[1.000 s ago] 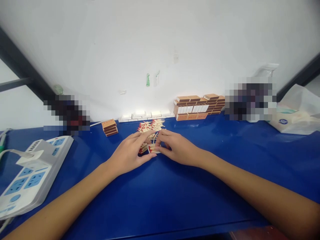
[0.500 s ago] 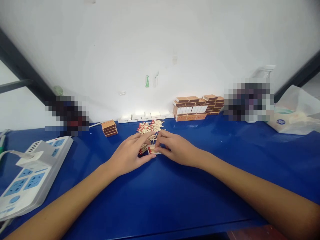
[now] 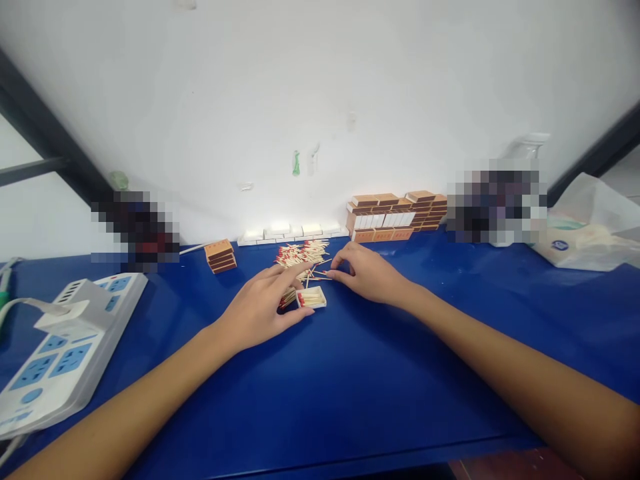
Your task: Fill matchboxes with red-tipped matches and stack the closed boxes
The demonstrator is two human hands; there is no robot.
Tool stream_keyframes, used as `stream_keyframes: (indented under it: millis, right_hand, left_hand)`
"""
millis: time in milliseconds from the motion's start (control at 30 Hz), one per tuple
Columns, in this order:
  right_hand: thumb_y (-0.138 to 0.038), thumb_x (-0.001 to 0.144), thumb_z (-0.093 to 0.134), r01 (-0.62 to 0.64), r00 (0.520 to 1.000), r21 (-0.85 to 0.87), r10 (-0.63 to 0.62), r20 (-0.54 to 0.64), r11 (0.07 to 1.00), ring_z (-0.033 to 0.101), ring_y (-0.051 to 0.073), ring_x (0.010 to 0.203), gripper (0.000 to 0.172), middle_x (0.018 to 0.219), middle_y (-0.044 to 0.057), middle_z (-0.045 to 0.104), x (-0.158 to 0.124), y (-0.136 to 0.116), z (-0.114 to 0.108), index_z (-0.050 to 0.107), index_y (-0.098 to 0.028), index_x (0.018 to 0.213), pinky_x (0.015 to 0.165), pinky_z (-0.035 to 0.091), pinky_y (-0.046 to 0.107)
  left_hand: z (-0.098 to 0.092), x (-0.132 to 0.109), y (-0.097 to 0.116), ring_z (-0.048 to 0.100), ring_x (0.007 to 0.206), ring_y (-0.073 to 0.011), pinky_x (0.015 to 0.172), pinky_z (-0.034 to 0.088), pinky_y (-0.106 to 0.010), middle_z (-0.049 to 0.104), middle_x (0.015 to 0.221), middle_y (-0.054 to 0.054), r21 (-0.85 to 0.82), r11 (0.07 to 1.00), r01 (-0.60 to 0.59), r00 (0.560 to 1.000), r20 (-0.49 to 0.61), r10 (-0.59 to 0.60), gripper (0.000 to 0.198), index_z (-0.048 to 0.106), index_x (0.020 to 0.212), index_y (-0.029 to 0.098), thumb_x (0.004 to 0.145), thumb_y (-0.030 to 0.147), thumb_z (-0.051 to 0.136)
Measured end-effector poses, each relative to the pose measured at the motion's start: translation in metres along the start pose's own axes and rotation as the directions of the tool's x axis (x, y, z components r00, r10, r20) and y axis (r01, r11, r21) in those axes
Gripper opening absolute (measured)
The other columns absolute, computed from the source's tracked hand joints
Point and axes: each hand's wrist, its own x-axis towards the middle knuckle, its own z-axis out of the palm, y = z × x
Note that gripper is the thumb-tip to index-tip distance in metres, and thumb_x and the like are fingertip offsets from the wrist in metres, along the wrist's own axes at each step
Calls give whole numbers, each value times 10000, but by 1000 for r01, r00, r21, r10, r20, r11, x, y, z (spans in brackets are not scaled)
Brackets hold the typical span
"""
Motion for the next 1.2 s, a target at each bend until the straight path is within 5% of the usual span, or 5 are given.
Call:
stream_keyframes:
  millis: [167,500,733,1200]
  right_hand:
    - [-280,1023,576,-58,993,-74,66,101,996,616,198,857,153,1052,87,604,-3,-5,2,654,-176,942,767,453,338]
    - [-359,981,643,-33,994,-25,35,105,999,609,173,780,174,1042,72,593,-7,-8,-2,644,-186,955,707,453,320]
    - [-253,1008,598,-39,986,-45,46,162,998,612,179,818,113,1040,76,595,-8,-6,-2,635,-179,930,742,461,323]
    - [-234,1051,479,103,995,-151,-100,29,983,606,227,900,145,1105,122,583,-9,-14,-11,589,-154,1004,798,474,363]
  left_hand:
    - [-2,1,2,655,1067,-257,925,557,-426,705,1113,-55,-1,1000,-3,1000,16,3,695,381,1533,290,935,425,710]
    - [0,1,0,654,1099,-272,925,564,-437,712,1148,-60,27,1000,-5,1000,3,5,697,391,1536,293,933,443,707]
    - [0,1,0,651,1107,-266,938,560,-430,701,1196,-68,32,999,-1,1000,4,1,699,384,1537,294,934,433,711]
    - [0,0,-3,649,1076,-253,941,558,-419,709,1130,-52,45,999,-14,999,-32,15,693,390,1520,270,929,413,722]
